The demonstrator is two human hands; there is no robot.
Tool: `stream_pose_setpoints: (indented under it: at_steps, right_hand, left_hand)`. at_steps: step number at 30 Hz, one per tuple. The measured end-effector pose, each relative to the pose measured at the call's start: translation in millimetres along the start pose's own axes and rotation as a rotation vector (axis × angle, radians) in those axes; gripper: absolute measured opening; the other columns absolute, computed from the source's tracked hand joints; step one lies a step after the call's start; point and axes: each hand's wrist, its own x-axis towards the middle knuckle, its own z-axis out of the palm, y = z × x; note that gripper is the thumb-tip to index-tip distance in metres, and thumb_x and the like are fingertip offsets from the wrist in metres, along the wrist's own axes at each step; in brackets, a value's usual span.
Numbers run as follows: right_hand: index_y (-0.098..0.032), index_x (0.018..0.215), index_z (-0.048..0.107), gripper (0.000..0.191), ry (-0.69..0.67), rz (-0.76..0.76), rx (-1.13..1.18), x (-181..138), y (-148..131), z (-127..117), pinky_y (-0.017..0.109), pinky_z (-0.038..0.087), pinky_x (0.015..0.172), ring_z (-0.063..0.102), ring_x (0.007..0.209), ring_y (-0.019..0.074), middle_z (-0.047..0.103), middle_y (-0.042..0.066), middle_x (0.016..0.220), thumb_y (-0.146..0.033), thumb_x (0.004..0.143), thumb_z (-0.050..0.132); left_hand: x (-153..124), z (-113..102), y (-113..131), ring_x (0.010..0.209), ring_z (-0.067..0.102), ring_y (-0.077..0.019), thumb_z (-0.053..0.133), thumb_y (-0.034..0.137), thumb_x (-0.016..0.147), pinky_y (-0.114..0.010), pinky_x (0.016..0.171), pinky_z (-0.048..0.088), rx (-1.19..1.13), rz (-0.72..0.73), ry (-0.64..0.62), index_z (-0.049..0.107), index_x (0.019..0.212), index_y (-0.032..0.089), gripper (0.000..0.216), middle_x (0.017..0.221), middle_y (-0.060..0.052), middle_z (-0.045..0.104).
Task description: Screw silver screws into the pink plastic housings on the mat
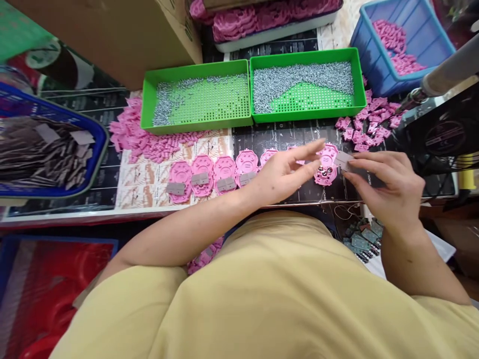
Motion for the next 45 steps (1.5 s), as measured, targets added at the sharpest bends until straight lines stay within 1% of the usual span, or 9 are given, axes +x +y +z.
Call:
stream_pose_setpoints:
  at_steps: [4,10,14,17,20,28,34,40,45]
  right_hand:
    - [-0.025,0.098,0.074,0.014,-0.108,-0.03,-0.022,-5.0,22.0,14.6,0.039,0.054,0.084,0.065,0.093,0.02,0.077,0.001,0.099,-0.028,0.085,0.073]
    - [-0.028,0.098,0.075,0.013,-0.176,-0.074,0.0,-2.9,24.4,22.6,0.042,0.054,0.082,0.066,0.092,0.0215,0.077,0.001,0.102,-0.031,0.086,0.071]
    - [-0.029,0.101,0.076,0.022,0.069,0.1,0.147,8.2,29.4,5.6,0.039,0.058,0.082,0.071,0.092,0.0207,0.076,0.003,0.099,-0.019,0.082,0.074]
    - [-0.03,0.107,0.076,0.034,0.466,0.192,0.258,21.5,45.0,-4.9,0.032,0.056,0.072,0.071,0.086,0.0186,0.076,0.004,0.098,-0.014,0.077,0.078]
    - [-0.039,0.118,0.071,0.049,0.589,0.164,0.427,37.3,63.3,-14.2,0.029,0.052,0.078,0.069,0.103,0.0172,0.072,-0.003,0.116,-0.015,0.076,0.078]
    - [-0.038,0.133,0.057,0.057,0.212,0.248,0.707,104.4,77.6,-28.7,0.039,0.05,0.102,0.054,0.135,0.0212,0.06,-0.002,0.139,-0.039,0.08,0.077]
    - [-0.028,0.11,0.06,0.037,0.242,0.21,0.637,130.8,72.1,-24.2,0.039,0.059,0.087,0.068,0.093,0.0161,0.069,0.004,0.117,-0.037,0.08,0.079]
    - [-0.027,0.114,0.059,0.051,0.479,0.114,0.677,113.0,69.5,-14.2,0.033,0.057,0.083,0.069,0.097,0.0155,0.067,0.002,0.119,-0.033,0.07,0.086]
    - [-0.023,0.103,0.057,0.052,0.264,0.354,0.841,120.6,60.2,11.0,0.034,0.05,0.047,0.059,0.048,0.0165,0.063,-0.002,0.062,-0.057,0.07,0.079]
  left_hand:
    - [5.5,-17.6,-0.9,0.114,0.066,-0.0189,0.058,0.024,0.094,-0.032,0.099,0.05,0.54,0.222,0.04,0.074,0.116,0.019,0.027,0.124,-0.006,0.072]
    - [21.8,-5.8,-14.6,0.11,0.062,-0.0248,0.054,0.028,0.099,-0.039,0.091,0.047,1.11,0.256,-0.139,0.072,0.115,0.019,0.026,0.12,-0.007,0.072]
    - [31.3,9.9,-11.8,0.114,0.058,-0.0272,0.056,0.032,0.1,-0.038,0.087,0.044,1.285,0.272,-0.256,0.069,0.116,0.016,0.027,0.128,-0.01,0.068]
    - [35.4,19.4,-9.9,0.11,0.058,-0.0272,0.058,0.036,0.099,-0.036,0.083,0.04,1.366,0.262,-0.317,0.069,0.113,0.013,0.028,0.121,-0.011,0.07]
    - [37.5,23.4,-11.9,0.104,0.059,-0.0259,0.059,0.033,0.099,-0.035,0.078,0.036,1.423,0.278,-0.336,0.07,0.107,0.013,0.025,0.11,-0.011,0.072]
    - [62.0,6.7,-11.2,0.102,0.058,-0.0262,0.059,0.032,0.099,-0.036,0.076,0.036,1.495,0.281,-0.344,0.07,0.108,0.012,0.024,0.108,-0.012,0.071]
    - [80.2,-5.8,-10.5,0.101,0.058,-0.025,0.06,0.034,0.098,-0.035,0.079,0.039,1.451,0.228,-0.356,0.069,0.111,0.011,0.028,0.113,-0.013,0.068]
    - [79.6,-10.4,-15.6,0.098,0.06,-0.0228,0.059,0.028,0.098,-0.034,0.083,0.043,1.387,0.28,-0.345,0.068,0.11,0.01,0.024,0.111,-0.013,0.069]
    - [82.6,-11.0,-17.0,0.098,0.061,-0.0241,0.056,0.025,0.099,-0.036,0.084,0.044,1.391,0.271,-0.368,0.069,0.107,0.009,0.022,0.111,-0.014,0.069]
